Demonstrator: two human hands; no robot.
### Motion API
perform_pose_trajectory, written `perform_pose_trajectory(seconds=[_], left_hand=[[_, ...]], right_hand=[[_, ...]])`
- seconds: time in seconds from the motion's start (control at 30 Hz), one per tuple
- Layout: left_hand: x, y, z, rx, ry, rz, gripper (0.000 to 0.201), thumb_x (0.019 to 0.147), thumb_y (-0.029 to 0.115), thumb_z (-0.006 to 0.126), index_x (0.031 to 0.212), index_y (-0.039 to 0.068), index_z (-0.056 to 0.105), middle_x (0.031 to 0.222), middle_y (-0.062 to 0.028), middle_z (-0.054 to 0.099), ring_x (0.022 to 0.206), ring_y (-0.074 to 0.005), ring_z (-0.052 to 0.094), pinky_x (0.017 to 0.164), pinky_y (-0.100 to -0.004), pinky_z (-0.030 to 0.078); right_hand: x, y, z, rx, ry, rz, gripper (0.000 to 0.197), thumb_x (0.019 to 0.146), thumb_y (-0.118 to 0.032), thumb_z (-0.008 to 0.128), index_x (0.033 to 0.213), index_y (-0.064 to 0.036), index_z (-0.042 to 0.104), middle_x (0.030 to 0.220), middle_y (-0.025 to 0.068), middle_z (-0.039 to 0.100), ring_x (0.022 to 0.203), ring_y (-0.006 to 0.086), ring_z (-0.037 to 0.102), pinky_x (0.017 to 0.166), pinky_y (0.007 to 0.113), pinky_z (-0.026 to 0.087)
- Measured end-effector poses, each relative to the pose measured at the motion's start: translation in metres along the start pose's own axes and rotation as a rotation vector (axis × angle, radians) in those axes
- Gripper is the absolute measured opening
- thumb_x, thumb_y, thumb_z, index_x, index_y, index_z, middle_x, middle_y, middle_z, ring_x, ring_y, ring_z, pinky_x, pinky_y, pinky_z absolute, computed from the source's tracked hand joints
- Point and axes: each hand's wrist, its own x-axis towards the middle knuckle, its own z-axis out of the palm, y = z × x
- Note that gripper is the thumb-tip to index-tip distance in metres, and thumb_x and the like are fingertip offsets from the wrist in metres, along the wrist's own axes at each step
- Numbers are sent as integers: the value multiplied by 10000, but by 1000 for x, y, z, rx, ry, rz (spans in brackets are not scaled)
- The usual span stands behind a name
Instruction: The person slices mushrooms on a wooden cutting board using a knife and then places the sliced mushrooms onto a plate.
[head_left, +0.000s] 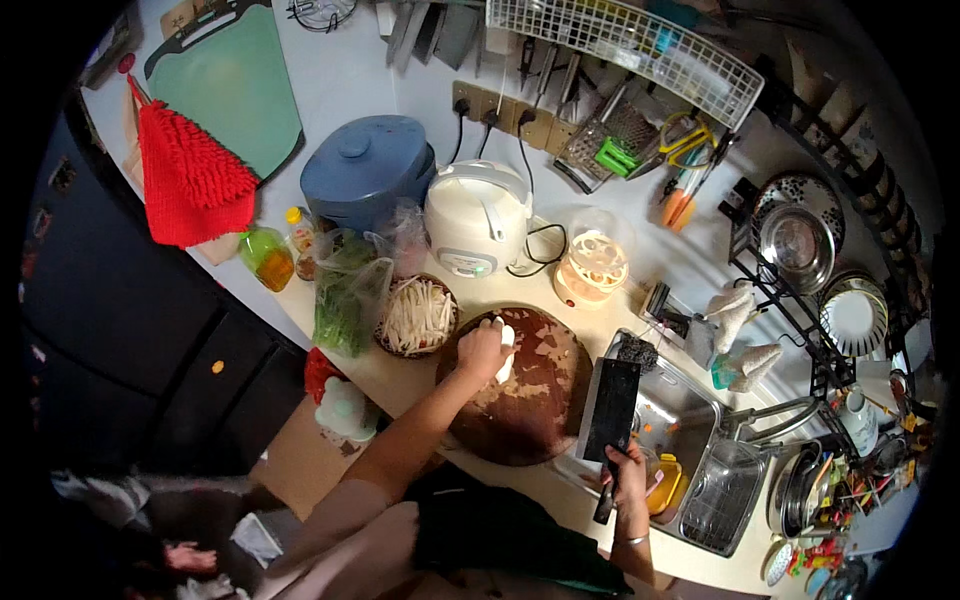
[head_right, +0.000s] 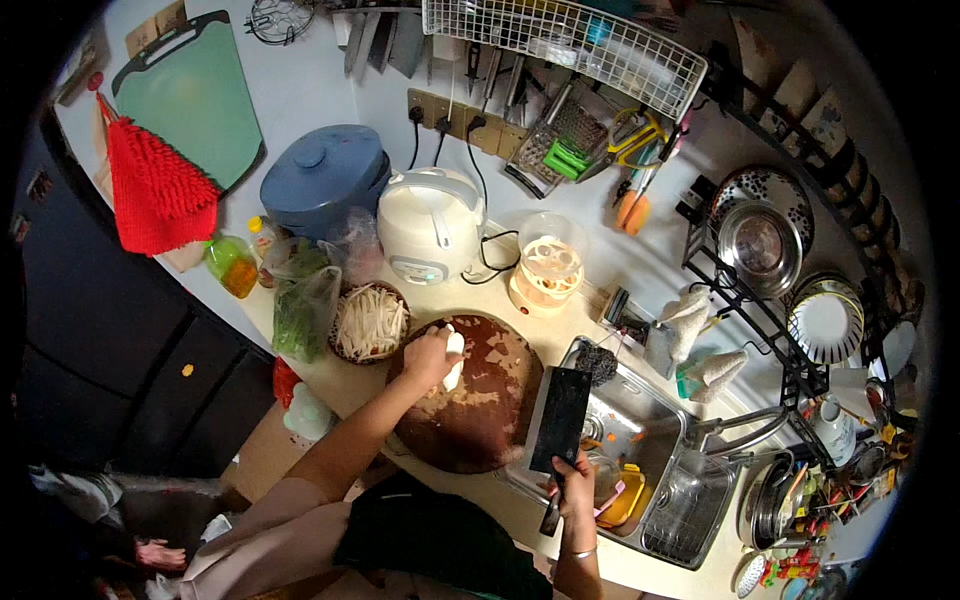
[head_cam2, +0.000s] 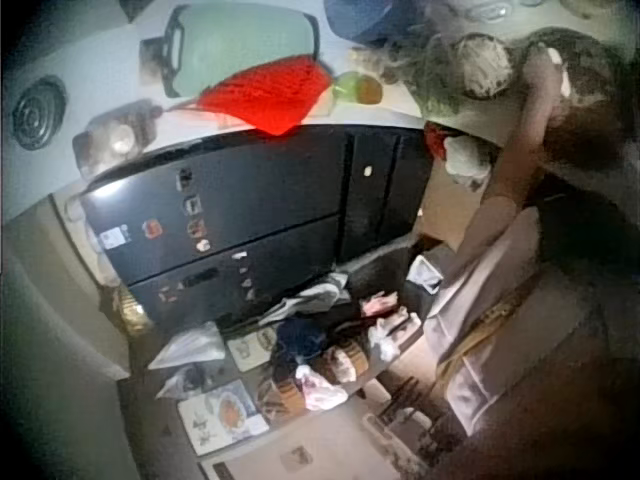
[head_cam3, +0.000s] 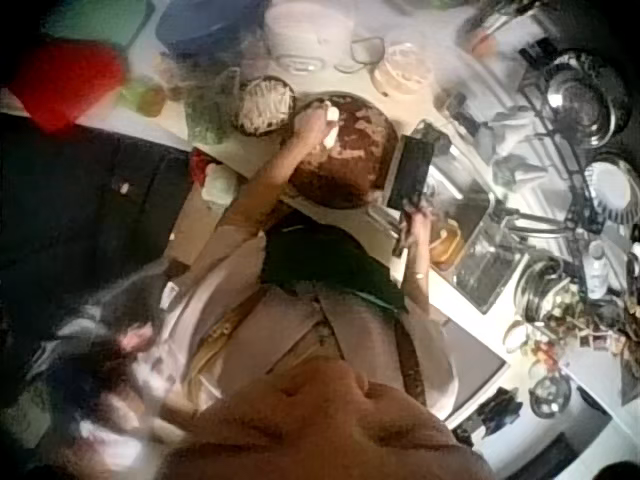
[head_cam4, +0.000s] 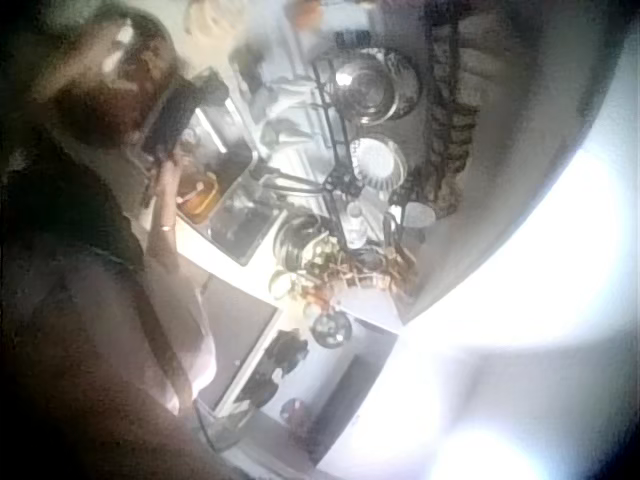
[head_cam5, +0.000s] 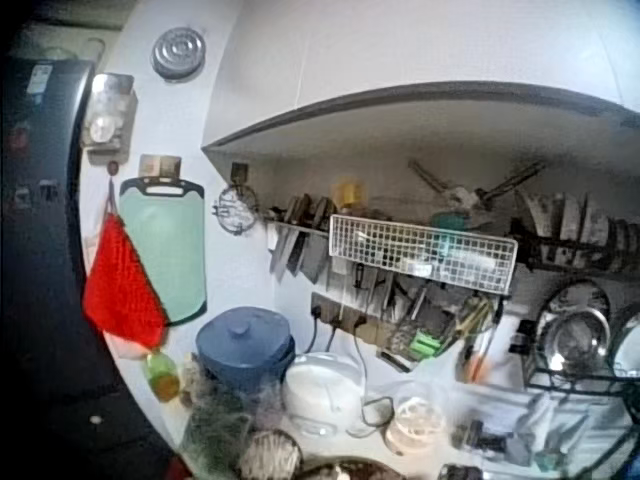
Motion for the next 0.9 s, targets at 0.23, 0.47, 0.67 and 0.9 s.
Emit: perform_pose_trajectory(seconds=[0.23, 0.47, 0.67, 0.9], left_hand=[[2, 7, 7, 32, 39, -62, 417, 742, 313, 812, 1024, 57, 643, 984, -134, 638, 892, -346, 652, 740, -450, 527], [-39, 29, 16, -909, -19, -119, 263, 851, 141, 754, 769, -10, 555, 672, -112, 643, 597, -223, 689, 473, -339, 536], [-108, 46, 45, -880, -247, -213, 339, 866, 224, 768, 802, -29, 552, 690, -132, 647, 526, -206, 666, 414, -324, 479], [-106, 30, 23, -262, 130, 494, 296, 751, 279, 798, 925, 61, 697, 983, -86, 634, 950, -285, 600, 767, -401, 494]], right_hand=[[-9, 32, -9, 2, -60, -32, 120, 875, 34, 635, 897, -77, 595, 707, 4, 588, 385, 126, 472, 356, 266, 401], [-12, 18, 0, -434, -69, -164, 105, 877, 7, 635, 955, -61, 619, 657, 24, 605, 435, 158, 530, 406, 284, 407], [-14, 6, 10, -1168, -54, -606, 204, 827, -126, 677, 1012, -72, 611, 853, 232, 672, 799, 445, 650, 658, 477, 526], [-20, 1, 27, -1426, -12, -607, 227, 845, -139, 639, 1056, -76, 586, 835, 240, 670, 797, 450, 649, 683, 539, 513]])
